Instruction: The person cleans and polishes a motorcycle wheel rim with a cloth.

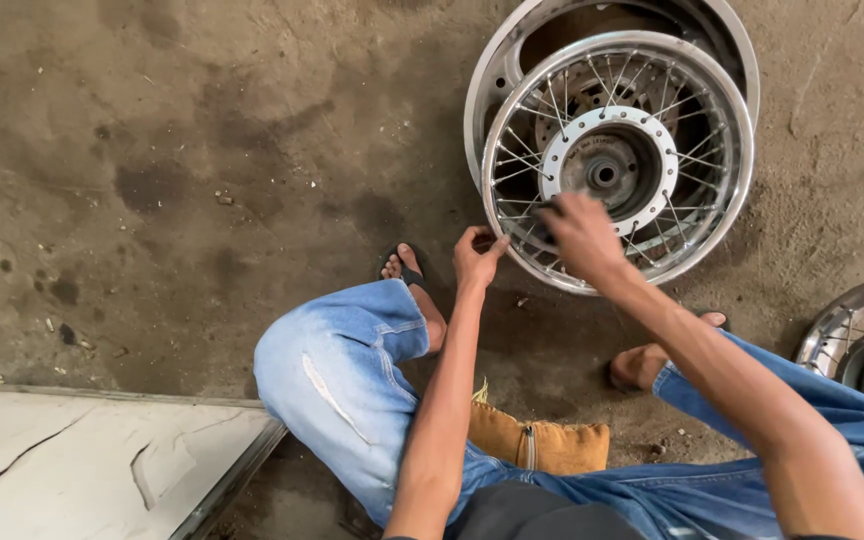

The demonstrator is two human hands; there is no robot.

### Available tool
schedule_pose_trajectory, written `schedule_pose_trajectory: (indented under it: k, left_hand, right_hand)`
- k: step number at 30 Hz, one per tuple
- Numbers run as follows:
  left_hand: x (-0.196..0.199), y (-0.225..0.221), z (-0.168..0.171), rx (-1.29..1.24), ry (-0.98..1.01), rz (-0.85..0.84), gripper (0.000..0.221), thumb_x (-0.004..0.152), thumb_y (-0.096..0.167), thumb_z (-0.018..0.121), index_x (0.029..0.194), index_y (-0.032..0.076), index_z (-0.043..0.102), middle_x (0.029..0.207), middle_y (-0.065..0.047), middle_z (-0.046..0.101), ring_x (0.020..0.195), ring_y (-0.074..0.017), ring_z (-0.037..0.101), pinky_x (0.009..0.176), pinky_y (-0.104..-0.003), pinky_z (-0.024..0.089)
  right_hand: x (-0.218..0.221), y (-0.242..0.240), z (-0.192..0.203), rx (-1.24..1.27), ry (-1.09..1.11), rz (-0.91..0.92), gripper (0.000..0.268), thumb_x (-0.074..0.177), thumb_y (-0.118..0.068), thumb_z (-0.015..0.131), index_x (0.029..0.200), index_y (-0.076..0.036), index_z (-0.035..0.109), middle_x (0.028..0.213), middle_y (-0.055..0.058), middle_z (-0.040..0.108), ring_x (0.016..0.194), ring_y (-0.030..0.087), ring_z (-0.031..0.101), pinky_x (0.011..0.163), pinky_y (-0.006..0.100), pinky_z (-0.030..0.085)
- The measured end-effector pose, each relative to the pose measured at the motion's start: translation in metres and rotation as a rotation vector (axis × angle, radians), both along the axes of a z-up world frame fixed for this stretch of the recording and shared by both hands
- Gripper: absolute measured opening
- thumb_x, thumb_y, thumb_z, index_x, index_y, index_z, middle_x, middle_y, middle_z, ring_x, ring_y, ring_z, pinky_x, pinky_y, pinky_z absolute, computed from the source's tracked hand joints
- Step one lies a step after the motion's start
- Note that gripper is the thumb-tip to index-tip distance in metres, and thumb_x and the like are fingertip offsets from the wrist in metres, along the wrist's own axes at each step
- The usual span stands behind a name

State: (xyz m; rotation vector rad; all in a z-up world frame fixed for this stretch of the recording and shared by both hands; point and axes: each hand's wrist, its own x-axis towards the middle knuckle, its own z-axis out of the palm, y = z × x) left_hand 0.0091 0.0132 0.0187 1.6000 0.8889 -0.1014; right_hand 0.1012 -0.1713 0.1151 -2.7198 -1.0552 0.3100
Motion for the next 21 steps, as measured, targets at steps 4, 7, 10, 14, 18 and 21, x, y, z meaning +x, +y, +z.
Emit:
schedule_pose_trajectory:
  k: [4,7,10,14,18,21]
  left_hand:
    - [-0.008,-0.001,-0.009,-0.014,-0.065,-0.013,0.035,0.077,0.019,0.089,0.101,0.001,0.071,0.092,-0.008,0.078,0.084,-0.0161,0.072,0.079,-0.032,0.056]
    - [-0.005,-0.001,-0.006,-0.013,-0.045,-0.018,0.035,0.078,0.020,0.088,0.102,0.001,0.071,0.091,-0.007,0.078,0.082,-0.0162,0.071,0.078,-0.032,0.056]
    - [-0.005,-0.003,-0.002,-0.020,-0.059,0.002,0.034,0.077,0.020,0.088,0.101,0.002,0.071,0.091,-0.007,0.078,0.084,-0.0155,0.072,0.079,-0.032,0.056]
    - [-0.006,-0.002,-0.011,0.015,-0.077,-0.015,0.030,0.080,0.017,0.087,0.099,0.000,0.071,0.089,-0.007,0.077,0.081,-0.0153,0.070,0.076,-0.031,0.055]
    - [-0.016,-0.004,-0.020,-0.036,-0.157,-0.017,0.023,0.086,0.013,0.082,0.097,-0.001,0.068,0.087,-0.007,0.073,0.080,-0.0133,0.067,0.073,-0.029,0.055]
    - [-0.022,-0.013,-0.032,-0.184,-0.255,0.054,0.018,0.094,0.011,0.077,0.103,0.000,0.066,0.089,-0.004,0.070,0.082,-0.0117,0.063,0.075,-0.026,0.052]
  right_hand:
    - [0.013,-0.031,0.026,-0.041,0.098,-0.115,0.047,0.085,0.004,0.069,0.130,-0.010,0.071,0.125,0.016,0.063,0.110,0.031,0.058,0.094,0.043,0.054]
    - [0.004,-0.030,0.018,0.238,0.019,-0.133,0.062,0.075,0.006,0.068,0.136,-0.004,0.067,0.137,0.016,0.063,0.126,0.035,0.057,0.108,0.046,0.051]
    - [-0.014,-0.010,0.008,0.302,-0.137,0.008,0.064,0.077,0.006,0.069,0.141,0.001,0.062,0.145,0.017,0.059,0.138,0.035,0.055,0.116,0.044,0.042]
    - [-0.029,0.015,0.010,0.433,0.058,-0.005,0.071,0.065,0.013,0.064,0.135,0.005,0.061,0.143,0.021,0.061,0.136,0.035,0.055,0.113,0.043,0.048]
    - [-0.036,0.041,-0.014,0.726,0.350,-0.333,0.060,0.076,0.013,0.057,0.133,-0.002,0.063,0.127,0.021,0.069,0.125,0.037,0.064,0.108,0.043,0.052]
    - [-0.023,0.067,-0.012,0.722,0.535,-0.614,0.054,0.084,0.004,0.060,0.138,-0.004,0.061,0.119,0.022,0.071,0.117,0.036,0.071,0.102,0.041,0.054]
